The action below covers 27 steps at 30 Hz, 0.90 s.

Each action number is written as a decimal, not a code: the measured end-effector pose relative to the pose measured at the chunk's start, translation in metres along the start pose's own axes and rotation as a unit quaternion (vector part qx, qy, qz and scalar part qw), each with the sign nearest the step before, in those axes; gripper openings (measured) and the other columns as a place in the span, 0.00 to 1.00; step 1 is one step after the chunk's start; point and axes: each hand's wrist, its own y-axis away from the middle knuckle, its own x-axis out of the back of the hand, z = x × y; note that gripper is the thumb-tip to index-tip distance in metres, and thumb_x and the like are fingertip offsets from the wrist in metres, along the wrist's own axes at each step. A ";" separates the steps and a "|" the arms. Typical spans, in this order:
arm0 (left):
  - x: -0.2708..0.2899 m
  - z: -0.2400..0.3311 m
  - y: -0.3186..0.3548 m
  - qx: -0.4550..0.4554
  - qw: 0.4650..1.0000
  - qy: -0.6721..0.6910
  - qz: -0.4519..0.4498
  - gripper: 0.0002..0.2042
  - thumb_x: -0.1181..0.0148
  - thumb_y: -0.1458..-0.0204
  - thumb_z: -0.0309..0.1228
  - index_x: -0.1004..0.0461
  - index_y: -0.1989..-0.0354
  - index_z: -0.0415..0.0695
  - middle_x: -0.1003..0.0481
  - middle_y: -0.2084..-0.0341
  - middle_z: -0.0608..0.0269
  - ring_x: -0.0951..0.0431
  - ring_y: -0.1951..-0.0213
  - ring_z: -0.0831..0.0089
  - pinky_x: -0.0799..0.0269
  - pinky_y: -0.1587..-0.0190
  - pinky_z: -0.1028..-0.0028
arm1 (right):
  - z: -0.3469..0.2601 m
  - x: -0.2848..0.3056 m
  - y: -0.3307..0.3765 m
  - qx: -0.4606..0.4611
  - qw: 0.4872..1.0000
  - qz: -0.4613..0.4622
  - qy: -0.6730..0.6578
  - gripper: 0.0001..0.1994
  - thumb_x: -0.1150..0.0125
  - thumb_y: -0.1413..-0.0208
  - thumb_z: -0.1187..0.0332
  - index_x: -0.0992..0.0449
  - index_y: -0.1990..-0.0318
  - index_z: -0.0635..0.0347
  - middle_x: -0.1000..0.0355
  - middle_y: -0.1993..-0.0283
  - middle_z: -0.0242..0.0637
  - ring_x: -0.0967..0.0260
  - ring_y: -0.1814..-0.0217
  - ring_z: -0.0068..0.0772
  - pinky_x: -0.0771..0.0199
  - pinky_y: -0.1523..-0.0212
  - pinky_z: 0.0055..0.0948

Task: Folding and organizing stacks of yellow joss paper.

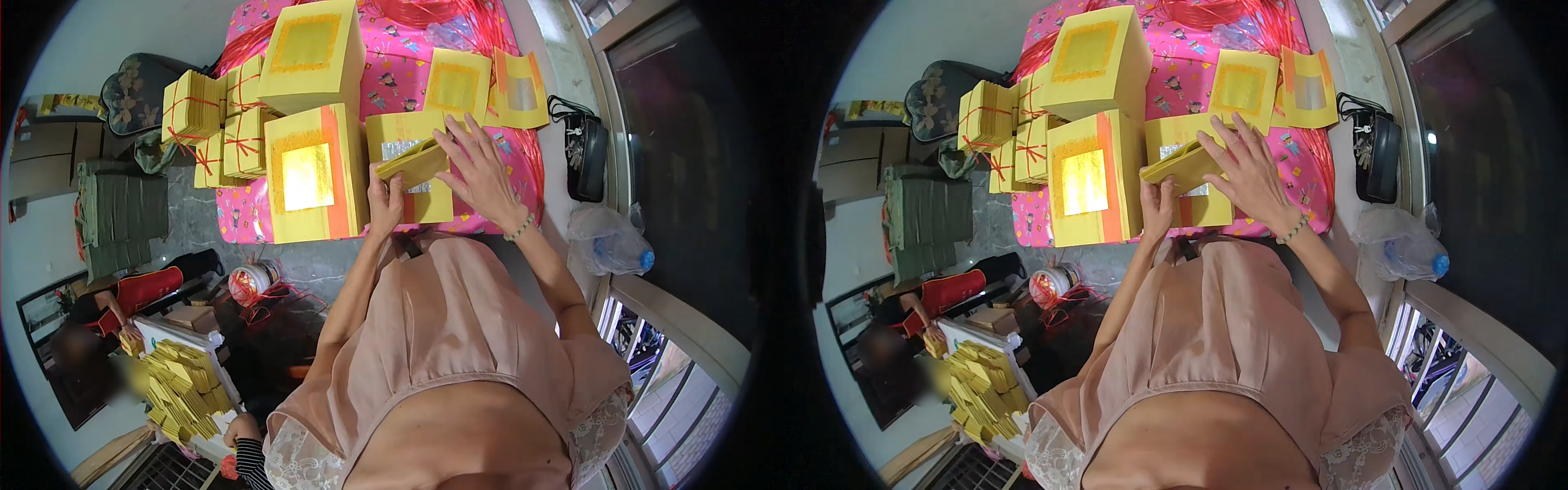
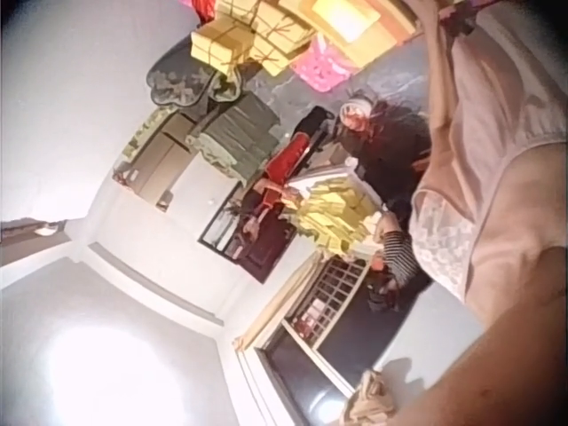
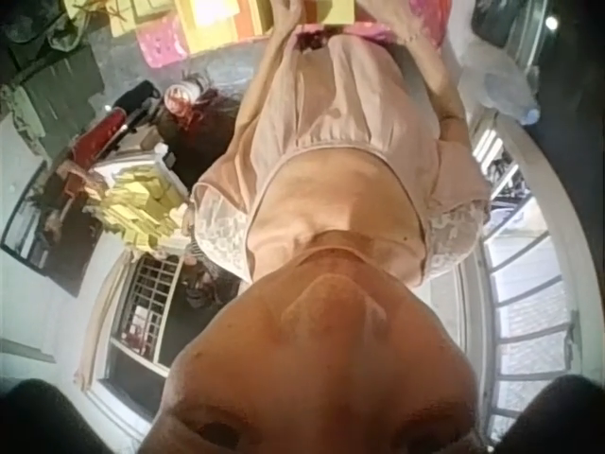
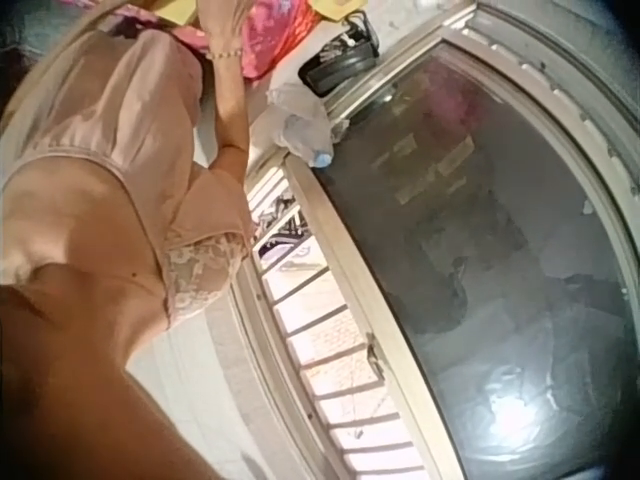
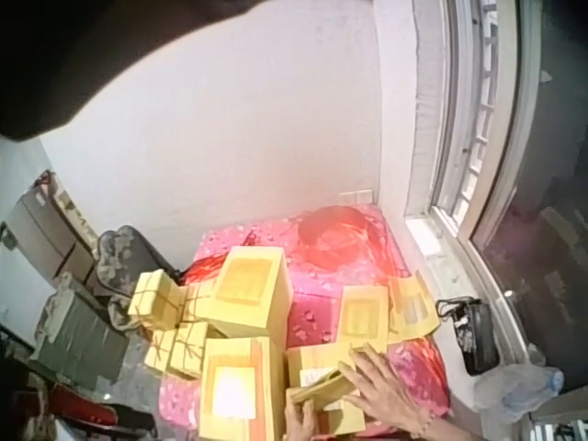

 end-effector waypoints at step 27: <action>-0.074 0.015 -0.023 0.216 0.957 0.145 -0.130 0.17 0.49 0.40 0.27 0.39 0.44 0.35 0.28 0.53 0.57 0.29 0.52 0.75 0.33 0.50 0.75 | 0.037 -0.031 0.068 -0.363 0.757 0.072 -0.539 0.14 0.49 0.35 0.65 0.29 0.50 0.66 0.27 0.61 0.28 0.34 0.61 0.13 0.31 0.62 0.19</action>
